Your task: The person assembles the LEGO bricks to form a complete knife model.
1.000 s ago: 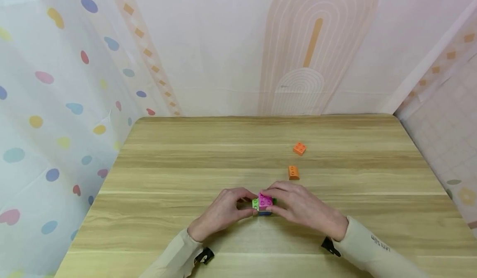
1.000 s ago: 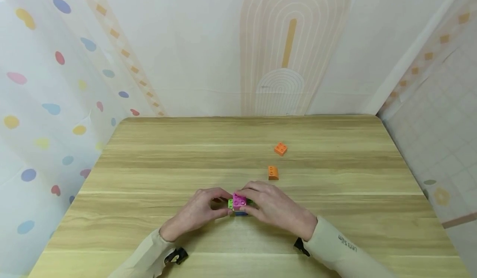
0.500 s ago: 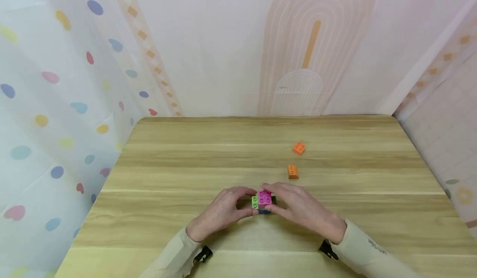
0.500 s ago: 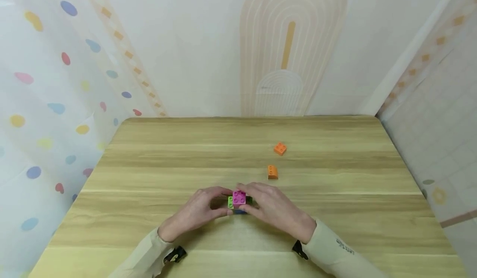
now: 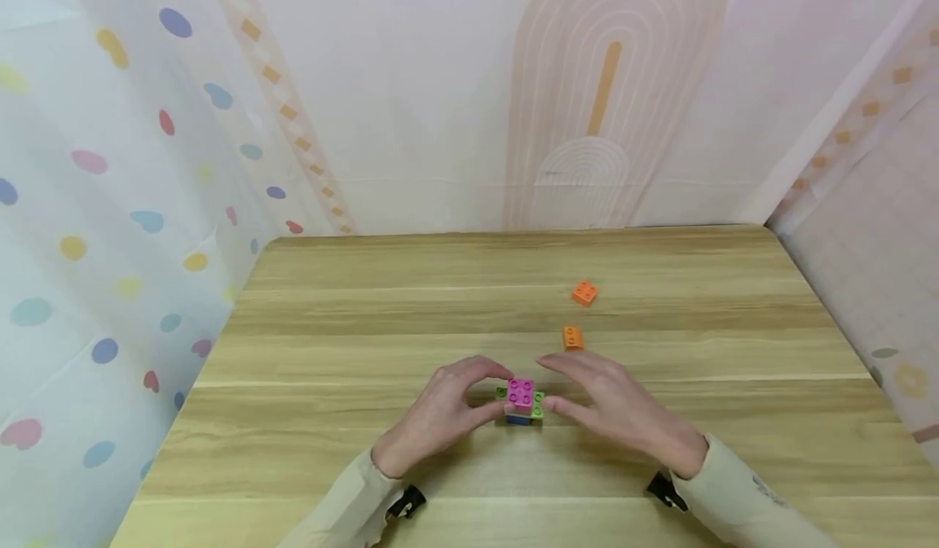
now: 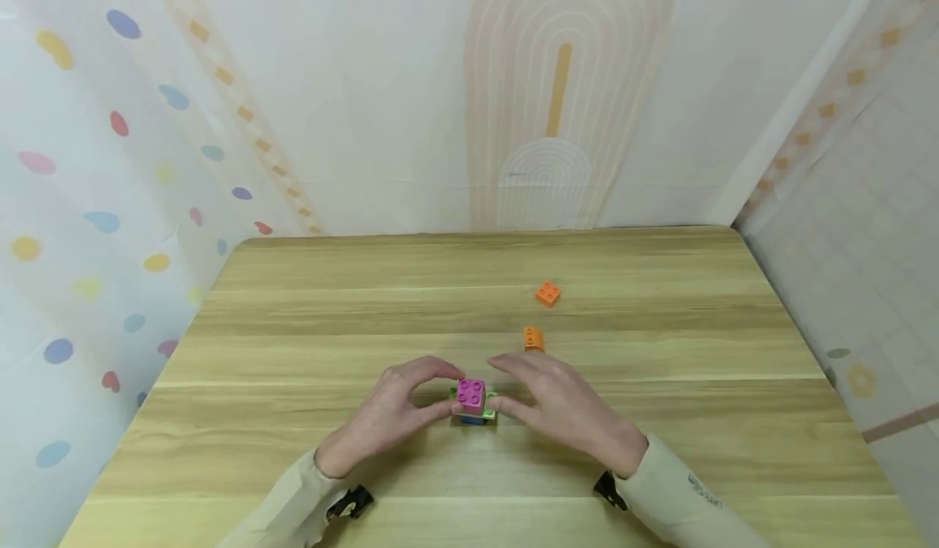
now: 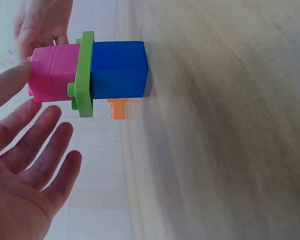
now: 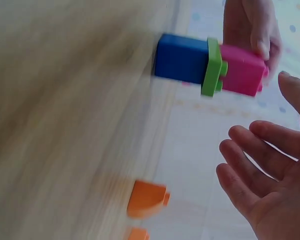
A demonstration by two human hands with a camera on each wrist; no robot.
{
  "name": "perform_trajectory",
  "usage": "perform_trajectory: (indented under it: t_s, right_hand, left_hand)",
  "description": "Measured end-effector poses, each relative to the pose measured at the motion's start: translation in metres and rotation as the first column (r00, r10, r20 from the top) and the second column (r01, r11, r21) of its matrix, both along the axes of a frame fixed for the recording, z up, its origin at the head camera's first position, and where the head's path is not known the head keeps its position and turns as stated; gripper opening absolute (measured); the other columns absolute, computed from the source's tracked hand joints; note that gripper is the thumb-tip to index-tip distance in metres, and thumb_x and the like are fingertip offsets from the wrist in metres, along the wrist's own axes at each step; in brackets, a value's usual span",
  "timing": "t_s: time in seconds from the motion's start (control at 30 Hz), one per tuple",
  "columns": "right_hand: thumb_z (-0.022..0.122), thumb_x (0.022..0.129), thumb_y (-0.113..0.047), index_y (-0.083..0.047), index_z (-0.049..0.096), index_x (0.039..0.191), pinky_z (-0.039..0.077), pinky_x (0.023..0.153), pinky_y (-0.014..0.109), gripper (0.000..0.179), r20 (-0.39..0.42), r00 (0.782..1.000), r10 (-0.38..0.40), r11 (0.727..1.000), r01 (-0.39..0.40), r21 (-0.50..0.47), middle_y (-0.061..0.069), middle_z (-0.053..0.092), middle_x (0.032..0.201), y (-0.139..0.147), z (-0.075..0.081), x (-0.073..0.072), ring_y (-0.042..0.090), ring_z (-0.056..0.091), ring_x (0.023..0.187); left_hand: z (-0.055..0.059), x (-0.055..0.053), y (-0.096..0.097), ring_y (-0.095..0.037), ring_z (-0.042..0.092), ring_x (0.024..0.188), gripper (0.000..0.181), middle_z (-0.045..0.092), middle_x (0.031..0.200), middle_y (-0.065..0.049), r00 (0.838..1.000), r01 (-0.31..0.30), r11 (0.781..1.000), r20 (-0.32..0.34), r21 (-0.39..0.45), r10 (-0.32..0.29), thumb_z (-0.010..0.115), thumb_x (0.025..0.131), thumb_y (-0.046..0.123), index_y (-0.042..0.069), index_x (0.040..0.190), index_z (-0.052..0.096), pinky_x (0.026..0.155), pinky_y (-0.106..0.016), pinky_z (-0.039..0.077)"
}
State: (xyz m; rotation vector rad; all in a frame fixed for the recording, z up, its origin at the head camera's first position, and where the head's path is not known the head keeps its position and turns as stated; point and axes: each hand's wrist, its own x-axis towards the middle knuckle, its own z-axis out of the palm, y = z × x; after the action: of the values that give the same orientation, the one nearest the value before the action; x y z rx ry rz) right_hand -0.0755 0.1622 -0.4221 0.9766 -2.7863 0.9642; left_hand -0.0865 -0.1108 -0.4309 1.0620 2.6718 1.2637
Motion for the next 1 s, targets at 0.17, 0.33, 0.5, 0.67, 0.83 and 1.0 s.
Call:
perform_trajectory:
  t_s: [0.17, 0.33, 0.5, 0.67, 0.83, 1.0]
  right_hand:
    - [0.073, 0.098, -0.028, -0.005, 0.065, 0.137, 0.05, 0.104, 0.059, 0.046, -0.077, 0.997, -0.023, 0.999, 0.019, -0.048, 0.016, 0.065, 0.138, 0.018, 0.001, -0.013, 0.038, 0.06, 0.128]
    - [0.071, 0.1, -0.02, -0.001, 0.065, 0.135, 0.049, 0.105, 0.06, 0.041, -0.063, 0.992, -0.107, 0.992, 0.103, -0.069, 0.02, 0.064, 0.137, 0.037, 0.002, -0.036, 0.041, 0.059, 0.128]
    - [0.068, 0.102, -0.021, 0.002, 0.062, 0.137, 0.046, 0.107, 0.062, 0.042, 0.0, 0.981, -0.195, 0.98, 0.195, -0.046, 0.023, 0.062, 0.139, 0.053, -0.002, -0.064, 0.044, 0.057, 0.13]
    - [0.064, 0.105, -0.028, 0.004, 0.055, 0.143, 0.041, 0.112, 0.062, 0.051, 0.021, 0.977, -0.214, 0.977, 0.213, 0.008, 0.025, 0.056, 0.146, 0.061, -0.007, -0.086, 0.046, 0.052, 0.135]
    - [0.066, 0.103, -0.028, 0.005, 0.049, 0.149, 0.037, 0.116, 0.06, 0.058, 0.062, 0.974, -0.219, 0.973, 0.214, 0.086, 0.026, 0.048, 0.153, 0.062, -0.009, -0.102, 0.046, 0.046, 0.14]
    - [0.067, 0.103, -0.034, 0.005, 0.046, 0.151, 0.031, 0.118, 0.062, 0.065, 0.066, 0.975, -0.212, 0.965, 0.198, 0.172, 0.027, 0.043, 0.156, 0.059, -0.01, -0.113, 0.048, 0.04, 0.144]
  left_hand:
    - [0.001, -0.001, 0.0, -0.016, 0.07, 0.108, 0.029, 0.075, 0.116, -0.001, 1.0, 0.008, 1.0, 0.018, 0.009, -0.008, 0.082, 0.09, 0.016, 0.009, 0.116, 0.073, 0.096, -0.036, 0.058]
    - [0.0, -0.002, 0.001, -0.019, 0.071, 0.106, 0.029, 0.074, 0.115, -0.003, 0.999, 0.024, 1.0, 0.038, 0.017, -0.025, 0.081, 0.09, 0.014, 0.007, 0.116, 0.072, 0.095, -0.034, 0.058]
    - [-0.002, -0.003, 0.002, -0.019, 0.071, 0.104, 0.028, 0.074, 0.115, -0.004, 0.998, 0.048, 0.998, 0.034, 0.03, -0.049, 0.081, 0.091, 0.014, 0.007, 0.116, 0.071, 0.094, -0.033, 0.058]
    - [-0.002, -0.002, 0.002, -0.016, 0.07, 0.105, 0.028, 0.074, 0.115, -0.004, 0.997, 0.048, 0.998, 0.054, 0.036, -0.05, 0.081, 0.09, 0.013, 0.007, 0.116, 0.07, 0.094, -0.031, 0.058]
    - [-0.002, -0.002, 0.002, -0.018, 0.071, 0.104, 0.029, 0.074, 0.115, -0.005, 0.997, 0.049, 0.998, 0.059, 0.038, -0.051, 0.081, 0.089, 0.012, 0.006, 0.115, 0.07, 0.093, -0.031, 0.058]
    - [-0.002, -0.002, 0.001, -0.018, 0.071, 0.103, 0.029, 0.075, 0.114, -0.005, 0.998, 0.049, 0.998, 0.042, 0.033, -0.051, 0.081, 0.089, 0.013, 0.006, 0.115, 0.07, 0.091, -0.031, 0.059]
